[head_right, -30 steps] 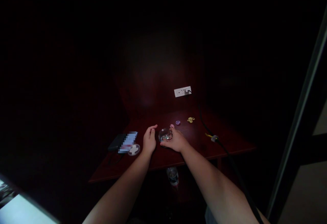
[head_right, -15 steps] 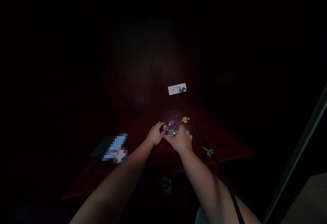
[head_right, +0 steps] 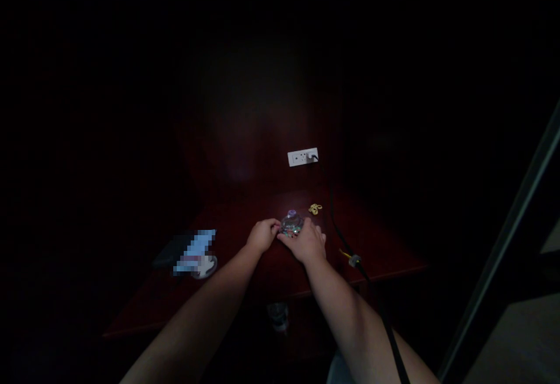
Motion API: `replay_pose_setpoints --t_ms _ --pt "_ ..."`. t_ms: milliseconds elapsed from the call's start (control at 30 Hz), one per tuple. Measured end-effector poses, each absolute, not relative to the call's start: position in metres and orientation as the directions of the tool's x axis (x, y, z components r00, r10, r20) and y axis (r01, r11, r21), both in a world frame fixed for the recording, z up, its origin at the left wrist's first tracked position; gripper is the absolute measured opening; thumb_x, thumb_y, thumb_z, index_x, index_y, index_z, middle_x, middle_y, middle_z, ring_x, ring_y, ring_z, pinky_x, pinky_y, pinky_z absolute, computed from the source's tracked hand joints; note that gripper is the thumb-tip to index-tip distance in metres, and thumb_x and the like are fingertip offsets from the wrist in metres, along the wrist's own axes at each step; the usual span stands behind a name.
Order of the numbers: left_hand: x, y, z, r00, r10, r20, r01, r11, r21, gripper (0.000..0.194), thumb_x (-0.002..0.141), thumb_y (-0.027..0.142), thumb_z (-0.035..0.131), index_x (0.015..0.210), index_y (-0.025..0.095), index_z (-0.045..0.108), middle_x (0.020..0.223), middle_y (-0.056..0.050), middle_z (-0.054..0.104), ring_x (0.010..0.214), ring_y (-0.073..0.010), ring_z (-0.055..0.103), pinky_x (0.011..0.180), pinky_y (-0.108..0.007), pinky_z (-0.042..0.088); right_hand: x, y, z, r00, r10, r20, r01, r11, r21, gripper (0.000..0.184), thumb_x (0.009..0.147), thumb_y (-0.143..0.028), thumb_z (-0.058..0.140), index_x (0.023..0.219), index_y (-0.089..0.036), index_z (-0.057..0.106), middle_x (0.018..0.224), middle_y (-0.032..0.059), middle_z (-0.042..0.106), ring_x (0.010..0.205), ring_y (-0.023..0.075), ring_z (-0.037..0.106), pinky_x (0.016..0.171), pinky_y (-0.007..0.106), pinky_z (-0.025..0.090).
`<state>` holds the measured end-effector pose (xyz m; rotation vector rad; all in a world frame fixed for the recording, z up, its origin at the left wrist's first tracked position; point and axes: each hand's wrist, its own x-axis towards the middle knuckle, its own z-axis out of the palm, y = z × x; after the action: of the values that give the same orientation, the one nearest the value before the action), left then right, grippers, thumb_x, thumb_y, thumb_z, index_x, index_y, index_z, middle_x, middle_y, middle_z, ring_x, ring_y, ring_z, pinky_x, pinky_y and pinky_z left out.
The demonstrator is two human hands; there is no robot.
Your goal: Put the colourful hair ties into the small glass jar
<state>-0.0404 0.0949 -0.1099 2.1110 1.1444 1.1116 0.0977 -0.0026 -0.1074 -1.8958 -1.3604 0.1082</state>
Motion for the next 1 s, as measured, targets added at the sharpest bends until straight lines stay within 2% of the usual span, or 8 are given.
replay_pose_setpoints --t_ms 167,367,533,767,900,1000 --pt "-0.059 0.078 -0.113 0.32 0.855 0.407 0.321 -0.502 0.803 0.014 0.073 0.015 0.061 0.081 0.023 0.07 0.081 -0.004 0.069 0.077 -0.0176 0.061 0.081 -0.028 0.045 0.098 -0.007 -0.108 0.349 0.857 0.378 0.799 -0.062 -0.598 0.077 0.058 -0.071 0.064 0.113 -0.018 0.049 0.102 0.0128 0.065 0.103 0.0336 0.057 0.084 0.042 0.041" --pt "-0.082 0.059 -0.113 0.195 0.857 0.476 0.299 -0.515 0.804 0.012 0.079 0.02 0.059 0.087 0.019 0.068 0.087 -0.006 0.068 0.08 -0.0167 0.061 0.081 -0.03 0.047 0.096 -0.013 -0.11 0.265 0.873 0.409 0.807 0.031 -0.59 0.074 0.058 -0.067 0.068 0.112 -0.019 0.051 0.102 0.0097 0.065 0.1 0.0297 0.06 0.084 0.037 0.041" --pt "-0.097 0.055 -0.115 0.077 0.907 0.415 0.079 -0.42 0.904 0.019 0.079 0.027 0.06 0.093 0.016 0.065 0.086 -0.007 0.065 0.072 -0.0145 0.059 0.062 -0.025 0.048 0.095 -0.016 -0.111 0.21 0.884 0.418 0.798 0.092 -0.595 0.075 0.057 -0.066 0.069 0.113 -0.018 0.051 0.101 0.0109 0.065 0.095 0.0263 0.062 0.082 0.035 0.044" --pt "-0.102 0.054 -0.112 -0.036 0.927 0.373 -0.131 -0.375 0.918 0.03 0.075 0.031 0.064 0.098 0.012 0.064 0.087 -0.007 0.066 0.069 -0.0096 0.058 0.062 -0.021 0.046 0.091 -0.02 -0.109 0.108 0.89 0.443 0.73 0.231 -0.643 0.075 0.058 -0.059 0.074 0.116 -0.018 0.049 0.105 0.0102 0.065 0.095 0.0235 0.064 0.085 0.034 0.045" --pt "-0.103 0.056 -0.112 -0.049 0.927 0.371 -0.08 -0.374 0.924 0.028 0.077 0.031 0.062 0.097 0.012 0.064 0.089 -0.009 0.067 0.069 -0.0104 0.06 0.061 -0.021 0.047 0.09 -0.02 -0.108 0.034 0.894 0.447 0.678 0.308 -0.667 0.077 0.057 -0.05 0.078 0.119 -0.017 0.047 0.11 0.0119 0.064 0.099 0.0242 0.063 0.087 0.035 0.045" --pt "-0.11 0.059 -0.113 -0.04 0.901 0.432 0.129 -0.424 0.896 0.024 0.081 0.027 0.058 0.099 0.013 0.064 0.089 -0.008 0.068 0.071 -0.0115 0.061 0.064 -0.022 0.048 0.091 -0.017 -0.112 0.021 0.892 0.452 0.643 0.334 -0.689 0.078 0.057 -0.048 0.079 0.12 -0.017 0.046 0.11 0.012 0.064 0.098 0.0243 0.064 0.087 0.036 0.046"
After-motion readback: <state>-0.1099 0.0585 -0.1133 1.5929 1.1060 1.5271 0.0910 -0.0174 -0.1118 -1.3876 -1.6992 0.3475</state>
